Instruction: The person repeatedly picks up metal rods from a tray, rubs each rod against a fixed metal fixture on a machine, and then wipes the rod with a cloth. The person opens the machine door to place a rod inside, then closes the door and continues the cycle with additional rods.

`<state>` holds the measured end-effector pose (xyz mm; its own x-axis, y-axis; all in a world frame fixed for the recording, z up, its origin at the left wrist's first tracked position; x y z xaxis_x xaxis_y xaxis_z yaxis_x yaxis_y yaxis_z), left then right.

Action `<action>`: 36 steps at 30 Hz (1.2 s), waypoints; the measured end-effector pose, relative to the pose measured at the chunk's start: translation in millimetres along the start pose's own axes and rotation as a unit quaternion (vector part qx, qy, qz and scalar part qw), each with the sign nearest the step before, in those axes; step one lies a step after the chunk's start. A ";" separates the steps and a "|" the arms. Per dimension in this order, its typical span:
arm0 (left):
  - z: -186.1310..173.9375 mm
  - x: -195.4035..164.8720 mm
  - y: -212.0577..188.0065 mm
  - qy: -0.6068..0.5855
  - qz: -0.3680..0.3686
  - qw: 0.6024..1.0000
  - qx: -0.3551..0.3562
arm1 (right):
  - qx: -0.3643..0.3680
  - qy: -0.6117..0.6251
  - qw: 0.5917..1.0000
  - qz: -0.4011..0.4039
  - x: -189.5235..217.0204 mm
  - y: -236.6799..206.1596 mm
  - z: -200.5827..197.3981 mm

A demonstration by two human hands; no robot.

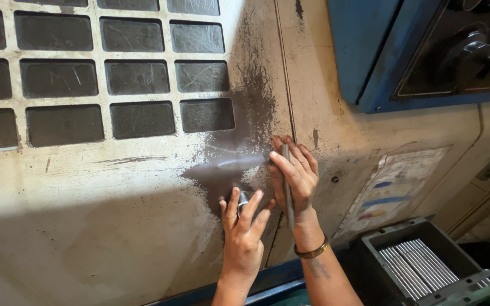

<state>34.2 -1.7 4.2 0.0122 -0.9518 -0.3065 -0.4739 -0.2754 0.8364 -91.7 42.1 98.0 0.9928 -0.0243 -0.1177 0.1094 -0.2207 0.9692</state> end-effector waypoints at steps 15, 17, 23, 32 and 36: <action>0.5 -0.3 -1.5 -0.004 -0.001 1.000 0.003 | 0.003 0.009 1.000 -0.003 3.6 4.6 -4.4; 0.3 0.1 -1.7 -0.005 0.000 1.000 0.004 | 0.004 0.009 1.000 -0.003 3.6 4.6 -4.6; -0.9 -1.4 -1.1 -0.001 -0.002 1.000 0.003 | 0.007 0.004 1.000 0.000 3.5 4.4 -4.7; -0.3 -2.2 -1.6 0.000 -0.003 1.000 0.000 | 0.003 0.000 1.000 -0.006 2.7 3.8 -3.7; 0.2 -0.7 -2.5 -0.005 -0.003 1.000 0.006 | 0.004 0.004 1.000 -0.006 2.5 3.0 -4.2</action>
<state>35.1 -0.2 2.2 0.0072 -0.9486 -0.3165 -0.4839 -0.2803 0.8290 -88.7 45.5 101.5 0.9917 -0.0135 -0.1277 0.1213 -0.2279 0.9661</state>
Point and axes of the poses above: each hand's wrist, its own y-axis towards the middle knuckle, its own z-axis out of the palm, x = y × z, the point moved 2 cm from there along y, towards the middle knuckle, and after that the axes turned 10 degrees about x, right-handed, at the moved point
